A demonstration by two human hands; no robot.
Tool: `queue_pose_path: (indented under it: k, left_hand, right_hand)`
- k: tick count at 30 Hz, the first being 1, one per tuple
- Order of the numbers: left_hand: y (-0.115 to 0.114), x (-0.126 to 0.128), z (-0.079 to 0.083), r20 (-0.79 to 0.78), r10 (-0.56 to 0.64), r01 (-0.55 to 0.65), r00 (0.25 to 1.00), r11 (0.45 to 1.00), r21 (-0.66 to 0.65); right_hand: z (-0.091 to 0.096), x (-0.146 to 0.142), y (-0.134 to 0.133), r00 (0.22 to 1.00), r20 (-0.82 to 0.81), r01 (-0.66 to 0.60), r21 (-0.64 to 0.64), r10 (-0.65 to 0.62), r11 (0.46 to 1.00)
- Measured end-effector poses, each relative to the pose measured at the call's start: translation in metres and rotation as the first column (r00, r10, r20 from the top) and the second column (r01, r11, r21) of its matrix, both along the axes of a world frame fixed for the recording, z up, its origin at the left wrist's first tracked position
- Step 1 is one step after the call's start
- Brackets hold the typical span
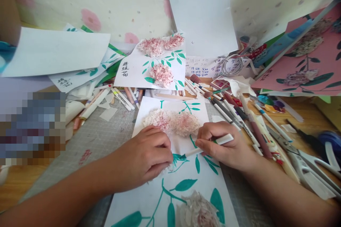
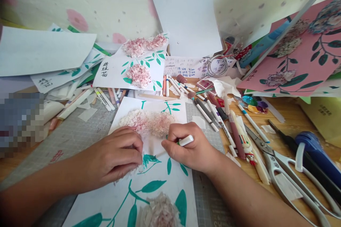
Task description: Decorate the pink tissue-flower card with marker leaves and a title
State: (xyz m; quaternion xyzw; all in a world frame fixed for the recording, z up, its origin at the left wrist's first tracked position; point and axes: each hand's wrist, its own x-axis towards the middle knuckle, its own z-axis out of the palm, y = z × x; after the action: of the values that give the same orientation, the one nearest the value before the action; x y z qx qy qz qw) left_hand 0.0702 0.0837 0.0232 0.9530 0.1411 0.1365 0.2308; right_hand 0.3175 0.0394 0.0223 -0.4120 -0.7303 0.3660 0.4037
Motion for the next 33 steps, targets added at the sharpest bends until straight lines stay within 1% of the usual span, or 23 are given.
queue_pose_path:
  k: [3, 8, 17, 21, 25, 31, 33]
  left_hand:
    - [0.001, 0.001, 0.0, 0.007, 0.007, -0.007, 1.0, 1.0, -0.011]
    - [0.001, 0.0, 0.001, 0.005, 0.002, -0.002, 1.0, 1.0, -0.016]
    - [0.001, 0.0, 0.001, -0.002, 0.004, -0.004, 1.0, 1.0, -0.027]
    - [0.001, 0.0, 0.001, 0.002, 0.005, -0.005, 1.0, 1.0, -0.025]
    - [0.002, -0.001, 0.001, 0.015, -0.001, 0.001, 1.0, 1.0, -0.026]
    - [0.002, -0.001, 0.0, 0.006, 0.0, 0.0, 1.0, 0.999, -0.036]
    - [0.002, -0.001, 0.0, 0.011, -0.003, 0.003, 1.0, 0.999, -0.033]
  right_hand:
    - [0.0, -0.001, 0.0, 1.0, -0.004, -0.013, 0.001, 0.013, 1.0]
    - [0.002, 0.0, 0.0, 1.0, -0.002, 0.005, -0.004, -0.005, 1.0]
    - [0.004, 0.008, 0.002, 0.999, 0.033, 0.005, -0.03, -0.004, 1.0]
    - [0.003, 0.003, 0.001, 1.0, 0.007, 0.006, -0.019, -0.006, 1.0]
    - [0.001, -0.003, -0.001, 1.0, -0.021, -0.023, -0.005, 0.023, 1.0]
    - [-0.001, -0.003, -0.002, 1.0, -0.014, -0.003, 0.007, 0.003, 1.0]
    - [-0.001, -0.003, -0.001, 1.0, -0.022, -0.018, 0.006, 0.018, 1.0]
